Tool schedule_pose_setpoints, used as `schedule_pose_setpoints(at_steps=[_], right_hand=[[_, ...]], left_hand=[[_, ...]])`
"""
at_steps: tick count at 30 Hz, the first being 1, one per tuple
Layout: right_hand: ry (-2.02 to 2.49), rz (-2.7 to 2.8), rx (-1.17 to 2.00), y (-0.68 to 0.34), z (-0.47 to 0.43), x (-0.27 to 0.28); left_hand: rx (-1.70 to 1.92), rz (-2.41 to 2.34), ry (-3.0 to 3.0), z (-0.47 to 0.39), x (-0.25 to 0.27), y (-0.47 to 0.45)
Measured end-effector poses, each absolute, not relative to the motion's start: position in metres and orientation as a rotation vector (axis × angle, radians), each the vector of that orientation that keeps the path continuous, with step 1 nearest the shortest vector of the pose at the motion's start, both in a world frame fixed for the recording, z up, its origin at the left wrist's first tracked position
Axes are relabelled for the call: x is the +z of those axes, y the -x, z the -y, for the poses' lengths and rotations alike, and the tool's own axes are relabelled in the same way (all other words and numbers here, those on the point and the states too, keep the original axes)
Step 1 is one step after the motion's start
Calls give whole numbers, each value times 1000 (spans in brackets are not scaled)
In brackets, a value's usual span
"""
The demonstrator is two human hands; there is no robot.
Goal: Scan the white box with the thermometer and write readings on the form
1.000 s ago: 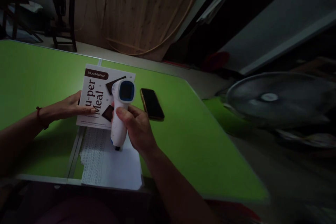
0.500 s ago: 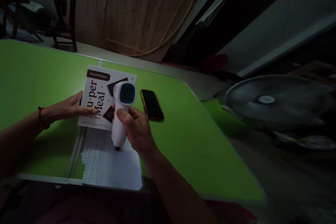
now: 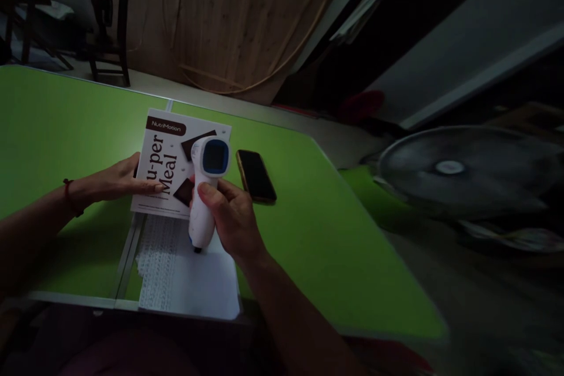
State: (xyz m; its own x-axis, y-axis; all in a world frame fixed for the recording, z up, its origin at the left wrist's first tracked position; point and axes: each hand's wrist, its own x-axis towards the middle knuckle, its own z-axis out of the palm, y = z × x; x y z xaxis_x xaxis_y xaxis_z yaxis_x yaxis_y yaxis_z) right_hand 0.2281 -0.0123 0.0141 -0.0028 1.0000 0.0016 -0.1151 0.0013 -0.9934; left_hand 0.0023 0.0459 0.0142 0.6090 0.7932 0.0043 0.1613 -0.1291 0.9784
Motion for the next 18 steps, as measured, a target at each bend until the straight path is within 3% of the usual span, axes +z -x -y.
schedule_pose_setpoints(at_steps=[13, 18], right_hand=[[1049, 1237, 1304, -270, 6, 19], [1461, 1480, 1086, -318, -7, 22]], left_hand=[[610, -959, -1629, -45, 19, 1], [596, -928, -1662, -43, 24, 2]])
